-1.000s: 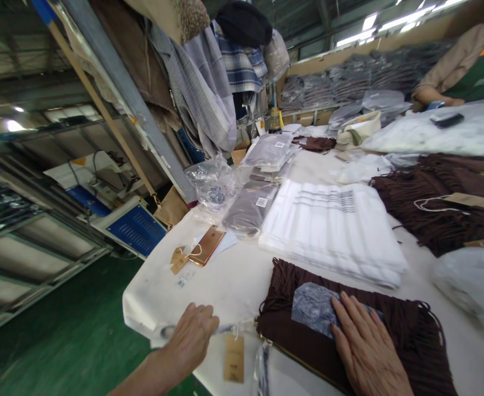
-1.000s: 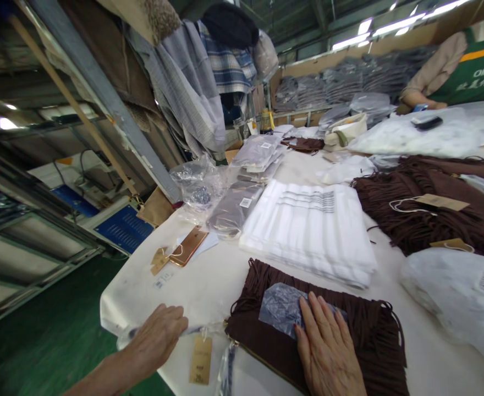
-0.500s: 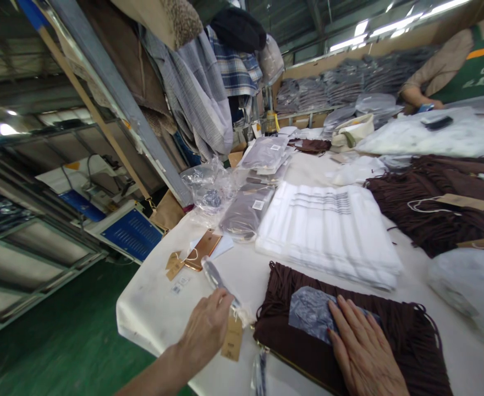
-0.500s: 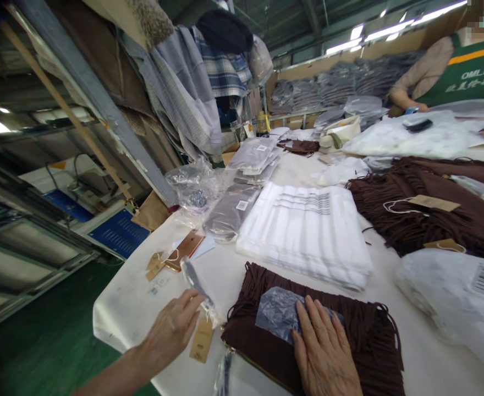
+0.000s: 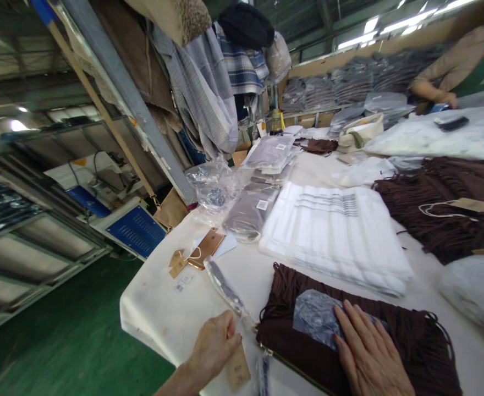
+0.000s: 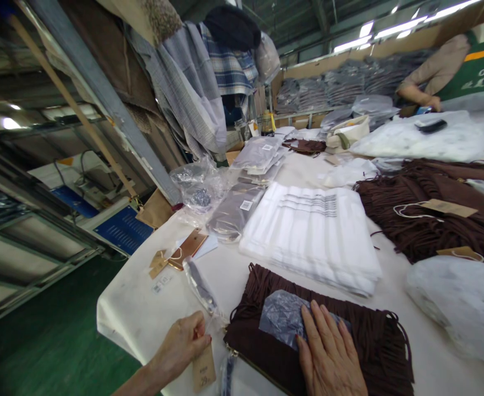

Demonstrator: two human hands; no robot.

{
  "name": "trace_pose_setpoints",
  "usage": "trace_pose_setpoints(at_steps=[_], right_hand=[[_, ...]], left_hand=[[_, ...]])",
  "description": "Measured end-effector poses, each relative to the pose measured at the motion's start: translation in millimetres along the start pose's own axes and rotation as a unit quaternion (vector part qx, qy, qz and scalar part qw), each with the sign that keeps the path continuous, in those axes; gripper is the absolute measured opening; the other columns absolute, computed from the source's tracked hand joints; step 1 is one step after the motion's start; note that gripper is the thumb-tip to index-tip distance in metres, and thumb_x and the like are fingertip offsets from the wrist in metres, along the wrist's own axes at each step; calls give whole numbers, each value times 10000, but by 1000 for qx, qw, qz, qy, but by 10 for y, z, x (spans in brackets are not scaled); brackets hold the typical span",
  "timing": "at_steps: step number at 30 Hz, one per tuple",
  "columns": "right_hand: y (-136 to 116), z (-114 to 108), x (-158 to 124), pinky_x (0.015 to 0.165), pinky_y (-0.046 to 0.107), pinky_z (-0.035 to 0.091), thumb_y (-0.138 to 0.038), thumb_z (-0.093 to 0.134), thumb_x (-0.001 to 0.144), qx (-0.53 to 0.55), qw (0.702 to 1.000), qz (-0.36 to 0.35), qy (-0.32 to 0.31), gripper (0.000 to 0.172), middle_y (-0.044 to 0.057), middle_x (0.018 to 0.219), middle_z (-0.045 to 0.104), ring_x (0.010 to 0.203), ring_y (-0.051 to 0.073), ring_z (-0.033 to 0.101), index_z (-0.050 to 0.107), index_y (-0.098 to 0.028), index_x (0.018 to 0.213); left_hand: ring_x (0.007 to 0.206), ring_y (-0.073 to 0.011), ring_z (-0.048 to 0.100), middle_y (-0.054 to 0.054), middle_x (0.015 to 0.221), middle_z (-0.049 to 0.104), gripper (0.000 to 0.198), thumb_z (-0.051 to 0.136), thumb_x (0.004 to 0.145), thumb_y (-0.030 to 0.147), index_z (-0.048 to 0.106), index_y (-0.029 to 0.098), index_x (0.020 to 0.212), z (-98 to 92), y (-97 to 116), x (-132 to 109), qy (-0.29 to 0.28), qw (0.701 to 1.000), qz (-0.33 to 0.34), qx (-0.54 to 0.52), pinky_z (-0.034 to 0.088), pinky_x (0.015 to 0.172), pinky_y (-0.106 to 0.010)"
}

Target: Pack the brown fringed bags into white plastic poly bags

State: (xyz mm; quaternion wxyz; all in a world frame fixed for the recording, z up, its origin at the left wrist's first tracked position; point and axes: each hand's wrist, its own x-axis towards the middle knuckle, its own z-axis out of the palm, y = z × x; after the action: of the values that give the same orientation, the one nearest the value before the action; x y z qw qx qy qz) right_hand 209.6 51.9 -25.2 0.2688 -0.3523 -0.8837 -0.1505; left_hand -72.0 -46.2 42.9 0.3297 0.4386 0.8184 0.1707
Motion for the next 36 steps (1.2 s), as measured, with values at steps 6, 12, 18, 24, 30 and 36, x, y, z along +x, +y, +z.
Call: trace_pose_setpoints(at_steps=[6, 12, 18, 24, 30, 36], right_hand=[[10, -37, -5, 1031, 456, 307, -267, 309, 890, -2, 1000, 5, -9, 407, 144, 1269, 562, 1246, 269, 438, 562, -119, 1173], [2, -14, -20, 1004, 476, 324, -279, 290, 897, -10, 1000, -11, -7, 433, 172, 1268, 555, 1228, 301, 449, 557, -87, 1180], [-8, 12, 0, 1016, 466, 312, -272, 327, 888, -8, 1000, 4, 1, 421, 170, 1277, 548, 1234, 290, 446, 525, -84, 1209], [46, -51, -30, 970, 474, 347, -266, 261, 880, 3, 999, -20, -30, 461, 149, 1238, 583, 1187, 295, 489, 511, -123, 1241], [16, -30, 0, 981, 460, 333, -281, 309, 885, -13, 1000, -4, -12, 538, 158, 1244, 577, 1161, 293, 512, 304, -103, 1394], [-10, -20, 20, 1024, 459, 296, -267, 323, 890, -1, 1000, 5, -3, 500, 186, 1265, 551, 1205, 300, 473, 372, -68, 1346]], left_hand=[[425, -81, 364, 90, 469, 415, 227, 594, 528, 298, 437, 200, 660, -266, 136, 25, -84, 976, -28, -199, 255, 424, -203], [629, -135, 577, -12, 690, 567, 303, 566, 621, 432, 468, 183, 762, -336, 399, 542, 21, 958, -2, -287, 464, 581, -261], [1075, -261, 507, -76, 1009, 543, 234, 583, 662, 296, 503, 203, 860, -197, 94, 570, 221, 965, 3, -139, 367, 972, -436], [870, -320, 612, -58, 786, 591, 452, 635, 659, 314, 455, 163, 1045, -146, -34, 547, 277, 952, -104, -77, 429, 819, -495], [627, -197, 609, 24, 632, 559, 547, 579, 682, 306, 384, 110, 1154, -59, -51, 666, 280, 936, -65, -204, 488, 632, -319], [580, -146, 593, 43, 666, 598, 576, 618, 686, 424, 365, 185, 1145, -184, -4, 119, 356, 891, 12, -280, 469, 556, -244]])
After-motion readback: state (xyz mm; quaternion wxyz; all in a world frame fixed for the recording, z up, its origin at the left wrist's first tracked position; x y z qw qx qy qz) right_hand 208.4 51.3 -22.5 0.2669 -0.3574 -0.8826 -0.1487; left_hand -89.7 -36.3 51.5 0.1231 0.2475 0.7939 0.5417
